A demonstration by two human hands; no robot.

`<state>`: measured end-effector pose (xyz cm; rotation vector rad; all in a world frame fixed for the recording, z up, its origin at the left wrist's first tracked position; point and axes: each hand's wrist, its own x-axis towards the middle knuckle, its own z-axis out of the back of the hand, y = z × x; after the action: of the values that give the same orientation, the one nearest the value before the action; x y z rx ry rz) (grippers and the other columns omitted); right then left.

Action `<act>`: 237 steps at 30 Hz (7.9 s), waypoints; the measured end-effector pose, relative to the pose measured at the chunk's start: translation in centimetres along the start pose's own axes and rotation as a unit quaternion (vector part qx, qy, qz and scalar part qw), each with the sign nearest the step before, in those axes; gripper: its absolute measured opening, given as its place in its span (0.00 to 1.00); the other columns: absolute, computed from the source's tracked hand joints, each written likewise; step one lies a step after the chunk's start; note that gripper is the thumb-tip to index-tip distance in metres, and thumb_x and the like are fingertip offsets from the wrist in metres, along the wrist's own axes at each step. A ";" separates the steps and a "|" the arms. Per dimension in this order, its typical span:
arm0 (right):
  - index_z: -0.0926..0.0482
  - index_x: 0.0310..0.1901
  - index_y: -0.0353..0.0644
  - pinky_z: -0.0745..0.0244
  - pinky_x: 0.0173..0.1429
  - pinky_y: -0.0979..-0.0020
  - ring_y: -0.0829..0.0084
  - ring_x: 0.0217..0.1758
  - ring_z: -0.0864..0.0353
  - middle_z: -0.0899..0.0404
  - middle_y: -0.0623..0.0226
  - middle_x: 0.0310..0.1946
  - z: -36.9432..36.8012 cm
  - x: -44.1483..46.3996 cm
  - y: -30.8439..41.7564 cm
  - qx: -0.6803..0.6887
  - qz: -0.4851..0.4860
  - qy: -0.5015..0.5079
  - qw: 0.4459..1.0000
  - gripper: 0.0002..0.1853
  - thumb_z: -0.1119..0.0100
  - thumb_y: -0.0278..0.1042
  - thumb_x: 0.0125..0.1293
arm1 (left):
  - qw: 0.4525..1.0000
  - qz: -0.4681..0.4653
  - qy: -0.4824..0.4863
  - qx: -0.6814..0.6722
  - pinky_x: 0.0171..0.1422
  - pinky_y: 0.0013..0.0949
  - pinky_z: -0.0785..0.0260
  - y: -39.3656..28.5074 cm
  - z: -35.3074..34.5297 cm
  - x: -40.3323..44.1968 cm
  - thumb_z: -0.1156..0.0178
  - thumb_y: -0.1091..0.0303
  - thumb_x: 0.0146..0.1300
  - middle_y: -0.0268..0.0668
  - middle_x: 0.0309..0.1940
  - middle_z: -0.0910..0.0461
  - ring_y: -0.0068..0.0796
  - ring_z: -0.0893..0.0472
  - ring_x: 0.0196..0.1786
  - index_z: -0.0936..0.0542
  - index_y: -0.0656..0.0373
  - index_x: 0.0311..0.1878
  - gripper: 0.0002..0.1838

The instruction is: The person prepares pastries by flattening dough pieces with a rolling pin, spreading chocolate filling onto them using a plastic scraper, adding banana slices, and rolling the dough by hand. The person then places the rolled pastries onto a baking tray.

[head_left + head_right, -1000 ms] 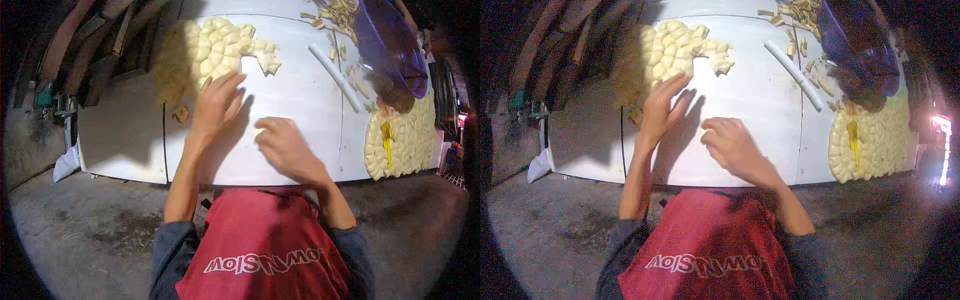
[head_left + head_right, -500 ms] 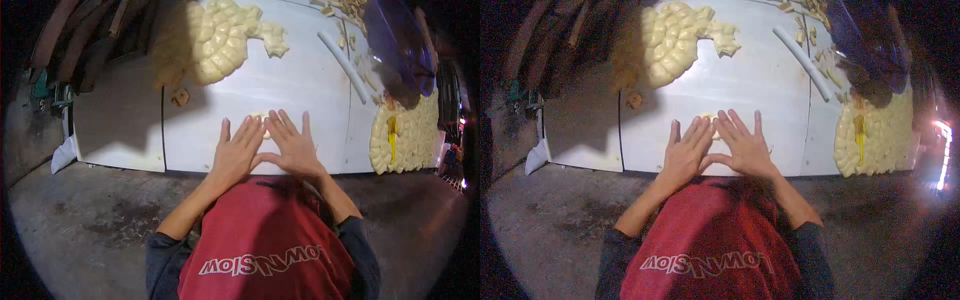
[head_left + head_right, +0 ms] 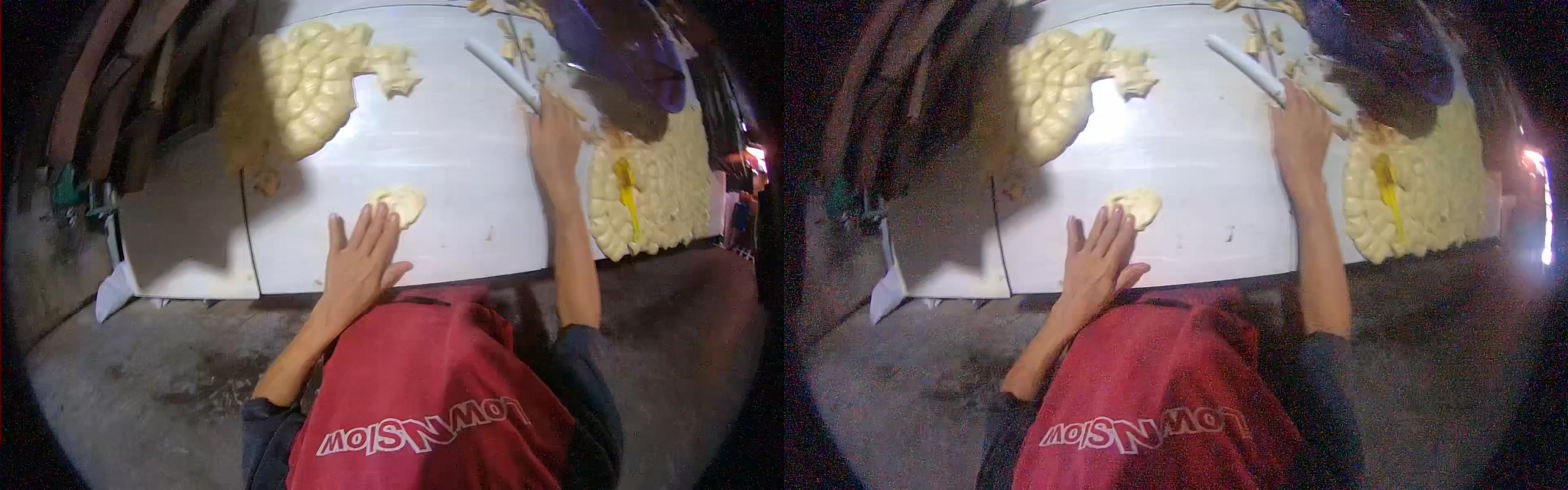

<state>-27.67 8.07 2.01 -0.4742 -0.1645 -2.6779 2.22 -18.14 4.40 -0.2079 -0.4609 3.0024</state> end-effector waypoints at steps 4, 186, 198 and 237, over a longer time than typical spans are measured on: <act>0.24 0.67 0.44 0.31 0.65 0.51 0.51 0.59 0.22 0.17 0.54 0.53 -1.1 0.5 -0.9 0.072 0.003 0.010 0.997 0.22 0.43 0.36 0.73 | 0.997 -0.006 -0.041 -0.064 0.80 0.72 0.53 0.7 0.6 -0.5 0.34 0.43 0.66 0.53 0.79 0.38 0.51 0.37 0.81 0.34 0.60 0.77 0.44; 0.19 0.43 0.42 0.31 0.35 0.76 0.80 0.32 0.25 0.23 0.74 0.31 4.0 6.2 13.4 0.690 -0.244 0.339 0.591 0.12 0.33 0.33 0.59 | 0.959 -0.169 -0.207 -0.089 0.79 0.59 0.41 10.2 6.5 24.6 0.31 0.72 0.55 0.36 0.51 0.16 0.47 0.23 0.69 0.11 0.54 0.36 0.05; 0.20 0.62 0.41 0.24 0.60 0.61 0.53 0.56 0.18 0.18 0.55 0.53 10.2 -3.9 7.6 0.265 0.039 0.340 0.901 0.23 0.35 0.42 0.68 | 0.977 -0.075 -0.179 -0.089 0.83 0.63 0.49 5.3 7.1 17.1 0.31 0.60 0.64 0.44 0.74 0.30 0.53 0.34 0.78 0.23 0.51 0.67 0.28; 0.24 0.69 0.50 0.38 0.73 0.49 0.62 0.69 0.27 0.23 0.65 0.64 5.8 -6.2 -0.7 0.210 0.274 0.161 0.924 0.26 0.36 0.37 0.70 | 0.972 0.127 -0.196 0.028 0.80 0.77 0.64 -10.5 -2.5 10.2 0.39 0.47 0.71 0.54 0.82 0.45 0.55 0.47 0.85 0.38 0.58 0.81 0.42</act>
<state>-20.88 12.09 5.20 0.0598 -0.4276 -2.0481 -6.73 -6.26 4.02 0.3683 -0.4061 3.3088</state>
